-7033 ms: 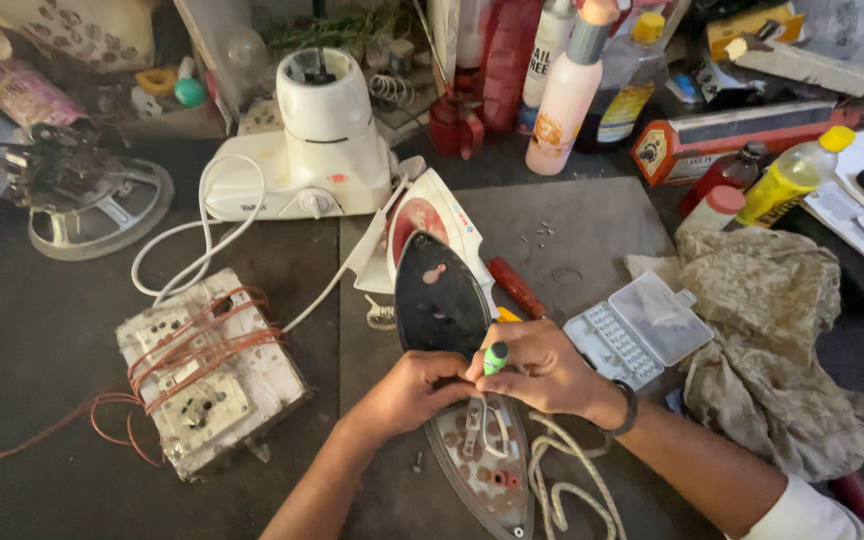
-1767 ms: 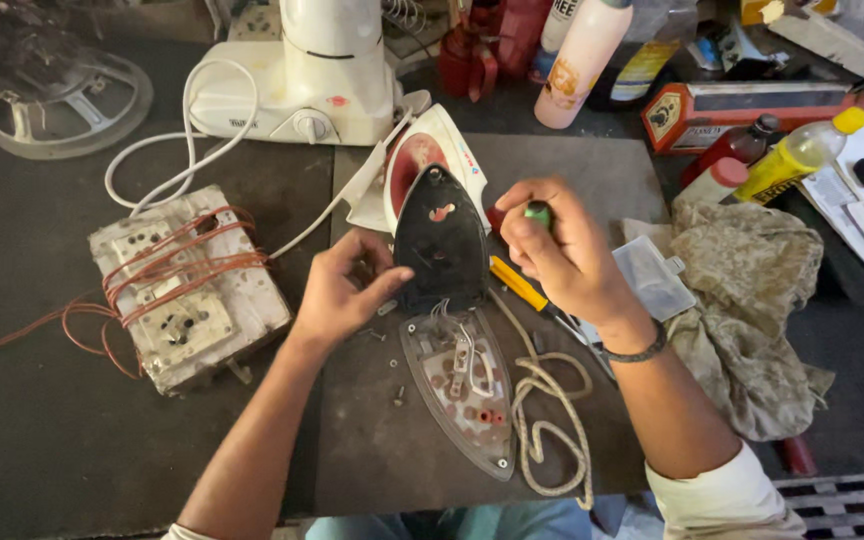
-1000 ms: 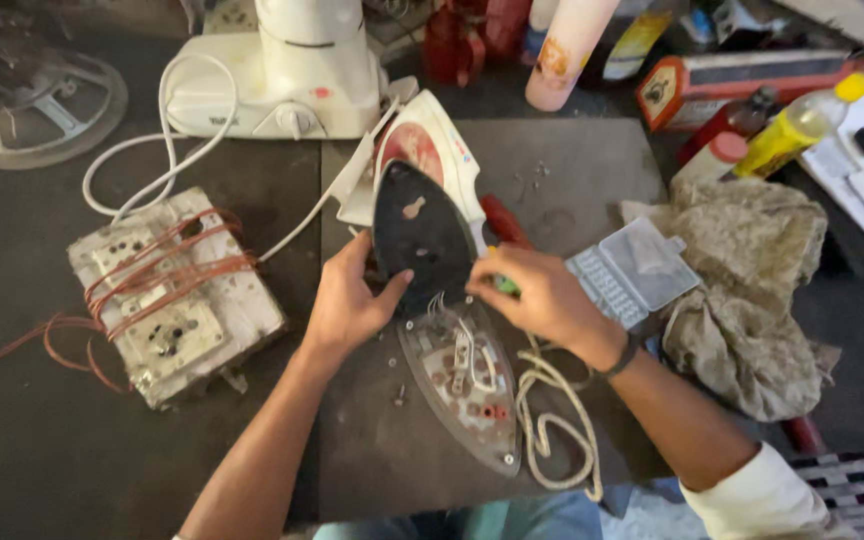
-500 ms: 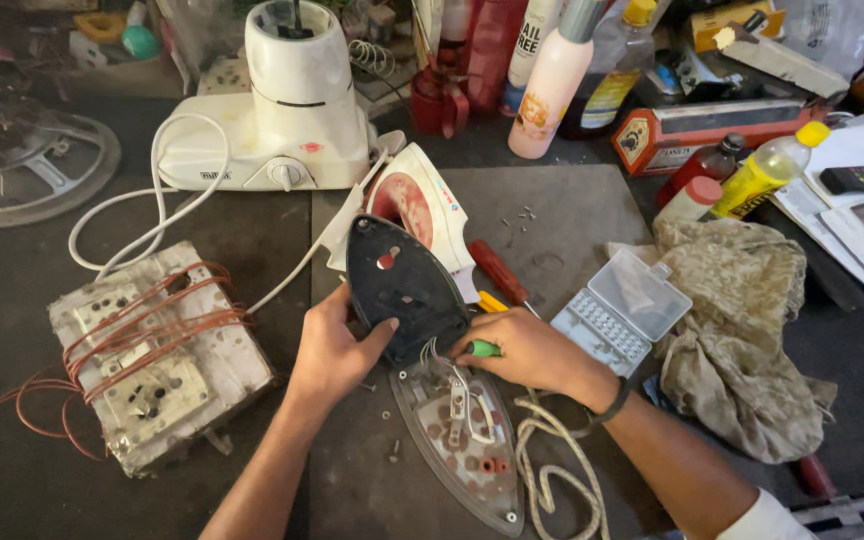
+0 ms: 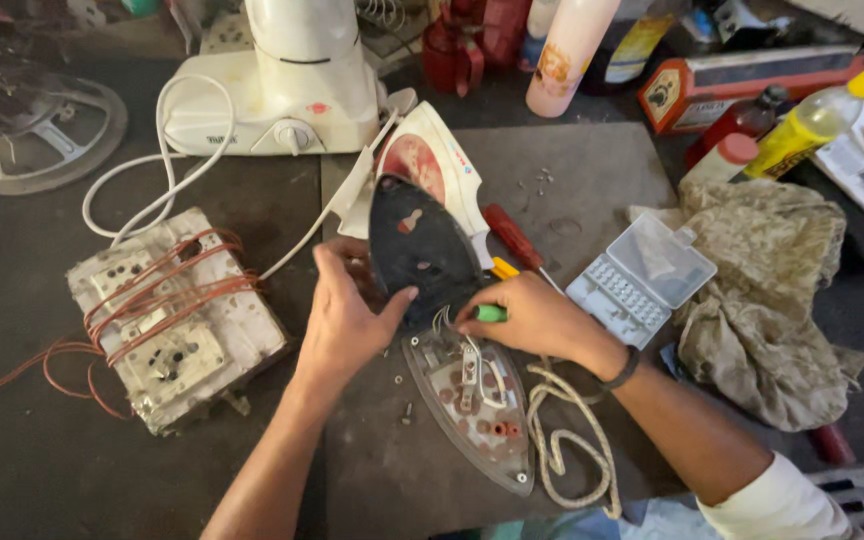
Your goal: The person disassembles a clothes iron using a screwdriver, removes the base plate, and wipes the metal surface with a cloth. They then reassemble the iron by placing the plate back and tightening screws.
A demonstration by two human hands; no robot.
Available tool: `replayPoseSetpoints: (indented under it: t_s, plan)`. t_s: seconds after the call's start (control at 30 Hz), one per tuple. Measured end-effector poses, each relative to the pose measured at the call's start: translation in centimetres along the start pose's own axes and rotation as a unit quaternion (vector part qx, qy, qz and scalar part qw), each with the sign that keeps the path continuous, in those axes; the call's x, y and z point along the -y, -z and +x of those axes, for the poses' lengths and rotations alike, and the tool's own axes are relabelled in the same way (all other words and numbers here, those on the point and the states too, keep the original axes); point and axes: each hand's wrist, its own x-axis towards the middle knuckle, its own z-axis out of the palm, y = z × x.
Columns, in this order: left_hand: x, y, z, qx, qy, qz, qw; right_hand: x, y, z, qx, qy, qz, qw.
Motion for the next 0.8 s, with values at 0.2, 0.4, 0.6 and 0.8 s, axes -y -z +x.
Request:
replayPoseSetpoints:
  t_s: [0.2, 0.4, 0.6, 0.8]
  plan:
    - [-1.6, 1.0, -0.6, 0.095, -0.247, 0.127, 0.956, -0.5, -0.4, 0.2, -0.005, -0.018, 0.005, 1.000]
    - [-1.9, 0.2, -0.5, 0.210, -0.288, 0.283, 0.890, -1.4, -0.9, 0.2, -0.013, 0.003, 0.032, 0.999]
    - [-1.9, -0.5, -0.8, 0.221, -0.320, 0.347, 0.854, -1.7, -1.1, 0.2, -0.012, -0.002, 0.021, 1.000]
    - [-1.6, -0.7, -0.2, 0.204, -0.366, 0.366, 0.831, -1.3, -0.9, 0.0, -0.012, -0.008, 0.033, 0.999]
